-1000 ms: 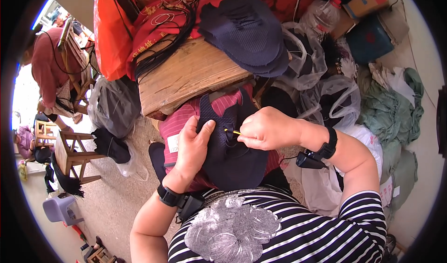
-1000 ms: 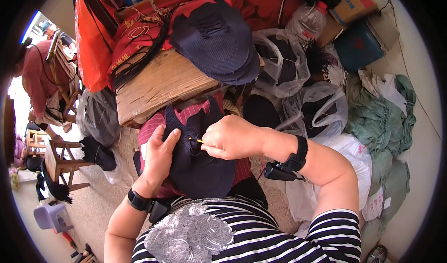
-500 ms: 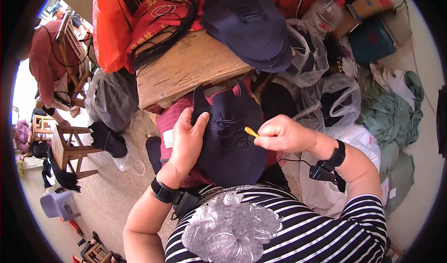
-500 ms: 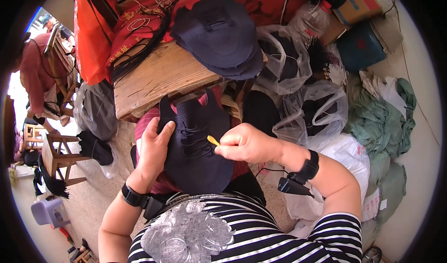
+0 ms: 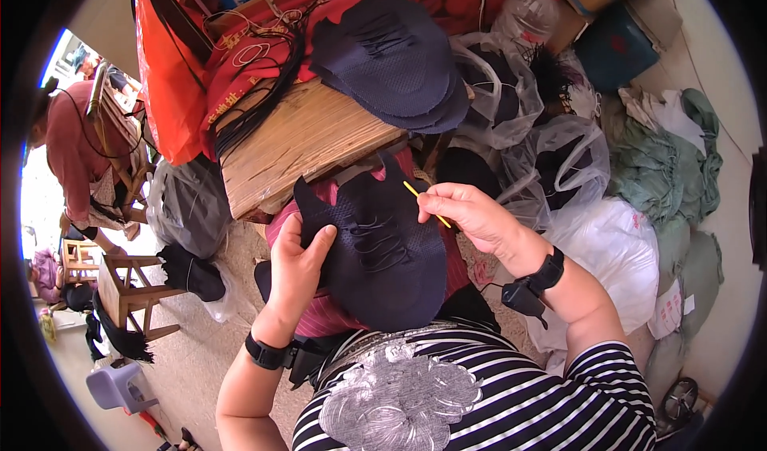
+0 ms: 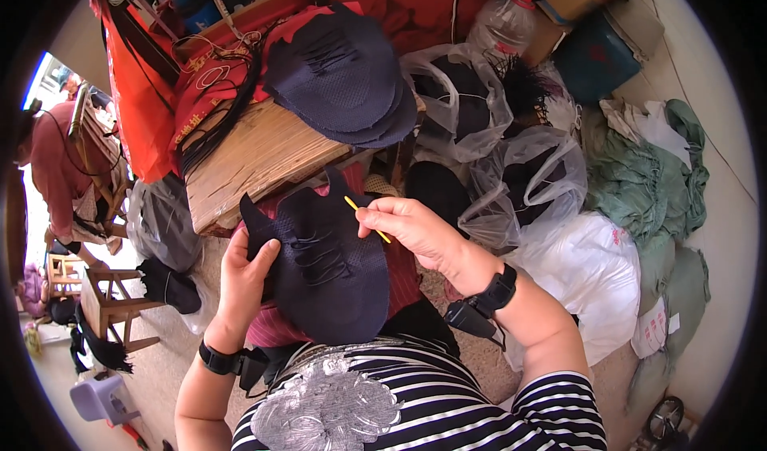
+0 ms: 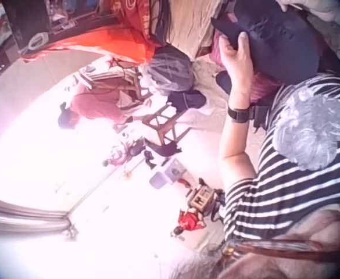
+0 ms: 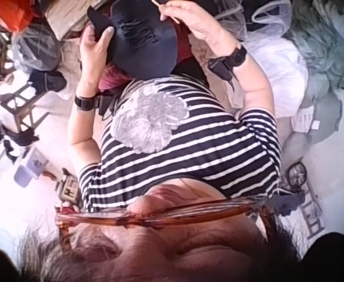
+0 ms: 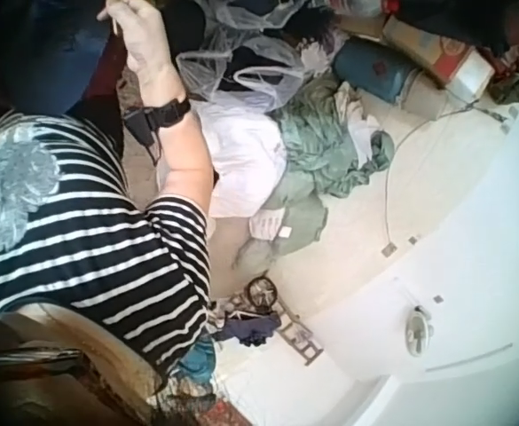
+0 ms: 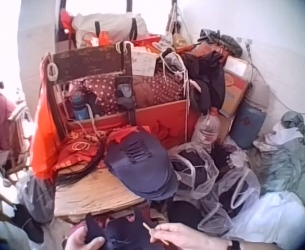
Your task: The recorder uses a needle to hand-stitch components onto a shoe upper.
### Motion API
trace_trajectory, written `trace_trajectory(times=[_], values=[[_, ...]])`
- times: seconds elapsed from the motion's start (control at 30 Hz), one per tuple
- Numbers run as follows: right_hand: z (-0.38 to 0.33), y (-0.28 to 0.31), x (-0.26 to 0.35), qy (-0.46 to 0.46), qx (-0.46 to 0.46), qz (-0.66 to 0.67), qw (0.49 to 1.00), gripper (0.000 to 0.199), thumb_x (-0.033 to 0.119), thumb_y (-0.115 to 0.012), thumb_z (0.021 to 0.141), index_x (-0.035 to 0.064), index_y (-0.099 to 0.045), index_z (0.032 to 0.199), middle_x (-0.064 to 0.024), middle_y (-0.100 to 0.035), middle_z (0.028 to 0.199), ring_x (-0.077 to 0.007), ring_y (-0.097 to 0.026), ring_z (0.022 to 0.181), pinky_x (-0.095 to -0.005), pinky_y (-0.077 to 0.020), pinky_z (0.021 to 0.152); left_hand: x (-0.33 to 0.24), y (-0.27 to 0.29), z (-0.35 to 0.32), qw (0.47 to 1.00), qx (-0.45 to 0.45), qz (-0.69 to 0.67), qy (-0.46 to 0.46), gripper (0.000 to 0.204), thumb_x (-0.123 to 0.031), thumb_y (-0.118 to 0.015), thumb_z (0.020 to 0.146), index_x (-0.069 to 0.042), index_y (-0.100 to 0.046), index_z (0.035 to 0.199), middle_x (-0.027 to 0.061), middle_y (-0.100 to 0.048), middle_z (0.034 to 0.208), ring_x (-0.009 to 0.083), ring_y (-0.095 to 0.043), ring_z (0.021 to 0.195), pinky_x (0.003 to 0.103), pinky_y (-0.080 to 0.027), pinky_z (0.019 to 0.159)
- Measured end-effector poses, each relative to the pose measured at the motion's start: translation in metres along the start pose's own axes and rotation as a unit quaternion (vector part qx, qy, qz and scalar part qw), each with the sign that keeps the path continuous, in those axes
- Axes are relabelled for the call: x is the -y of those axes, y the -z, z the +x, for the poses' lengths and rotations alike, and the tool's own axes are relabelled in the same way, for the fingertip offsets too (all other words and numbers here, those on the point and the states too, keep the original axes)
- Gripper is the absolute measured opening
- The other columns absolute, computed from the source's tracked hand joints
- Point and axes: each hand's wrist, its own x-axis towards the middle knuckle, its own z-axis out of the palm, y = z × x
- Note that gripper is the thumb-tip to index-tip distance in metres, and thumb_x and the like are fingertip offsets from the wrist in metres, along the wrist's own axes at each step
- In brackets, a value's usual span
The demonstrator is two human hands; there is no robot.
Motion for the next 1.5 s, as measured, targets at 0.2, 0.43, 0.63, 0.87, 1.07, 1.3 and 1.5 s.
trace_trajectory(times=[0.2,0.43,0.63,0.87,1.07,1.3,1.5], values=[[-0.005,-0.001,0.014,0.122,-0.022,-0.032,0.992,0.025,0.022,-0.066,0.103,0.0028,-0.071,0.087,0.0025,-0.065,0.082,-0.0035,-0.054,0.078,-0.0211,-0.0413,0.072,-0.003,0.017,-0.002,0.998,-0.011,0.057,-0.034,0.028,-0.002,-0.065,0.098,0.001,-0.060,0.126,0.0018,-0.070,0.109,0.0083,-0.063,0.098,0.026,-0.053,0.086],[0.021,-0.001,-0.029,0.091,-0.054,-0.114,0.988,0.025,0.024,-0.069,0.100,0.0033,-0.072,0.087,0.0003,-0.065,0.084,-0.0059,-0.055,0.079,-0.0237,-0.0428,0.070,0.002,0.001,-0.006,0.928,-0.082,0.353,-0.091,0.039,-0.003,-0.075,0.087,-0.002,-0.054,0.121,0.0128,-0.066,0.093,0.0293,-0.068,0.089,0.036,-0.054,0.083],[0.009,-0.014,-0.010,0.326,-0.204,-0.432,0.816,0.015,0.019,-0.077,0.089,0.0063,-0.071,0.087,-0.0096,-0.060,0.109,-0.0190,-0.060,0.083,-0.0315,-0.0459,0.073,-0.012,-0.002,-0.007,0.793,-0.088,0.483,-0.360,0.066,-0.002,-0.083,0.075,-0.008,-0.057,0.135,0.0178,-0.046,0.134,0.0399,-0.048,0.124,0.045,-0.044,0.105],[0.003,-0.044,-0.008,0.381,-0.160,-0.428,0.803,0.012,0.008,-0.065,0.099,0.0014,-0.057,0.104,-0.0141,-0.067,0.085,-0.0320,-0.070,0.076,-0.0391,-0.0534,0.063,-0.008,-0.005,0.002,0.795,-0.008,0.454,-0.403,0.021,-0.007,-0.081,0.078,-0.012,-0.072,0.096,0.0033,-0.061,0.093,0.0243,-0.060,0.085,0.038,-0.044,0.078],[0.015,-0.051,-0.029,0.298,-0.162,-0.316,0.886,0.012,0.011,-0.058,0.104,0.0004,-0.054,0.106,-0.0189,-0.068,0.086,-0.0365,-0.070,0.077,-0.0400,-0.0534,0.065,0.000,-0.002,0.008,0.812,0.006,0.447,-0.376,0.019,-0.006,-0.080,0.077,-0.010,-0.069,0.091,0.0035,-0.063,0.088,0.0239,-0.062,0.079,0.036,-0.048,0.070],[0.018,-0.053,-0.038,0.333,-0.173,-0.365,0.852,0.011,0.011,-0.058,0.103,0.0015,-0.053,0.107,-0.0201,-0.066,0.084,-0.0392,-0.068,0.077,-0.0439,-0.0524,0.065,0.001,0.000,0.003,0.822,0.035,0.464,-0.329,0.021,-0.006,-0.080,0.072,-0.009,-0.064,0.083,0.0035,-0.061,0.084,0.0240,-0.063,0.077,0.038,-0.048,0.070],[0.020,-0.054,-0.040,0.359,-0.177,-0.384,0.832,0.013,0.010,-0.060,0.102,0.0014,-0.053,0.108,-0.0194,-0.066,0.087,-0.0386,-0.068,0.078,-0.0439,-0.0525,0.065,0.000,0.004,-0.002,0.825,0.062,0.455,-0.331,0.023,-0.006,-0.080,0.068,-0.011,-0.062,0.082,0.0031,-0.060,0.084,0.0238,-0.058,0.070,0.038,-0.045,0.068]])
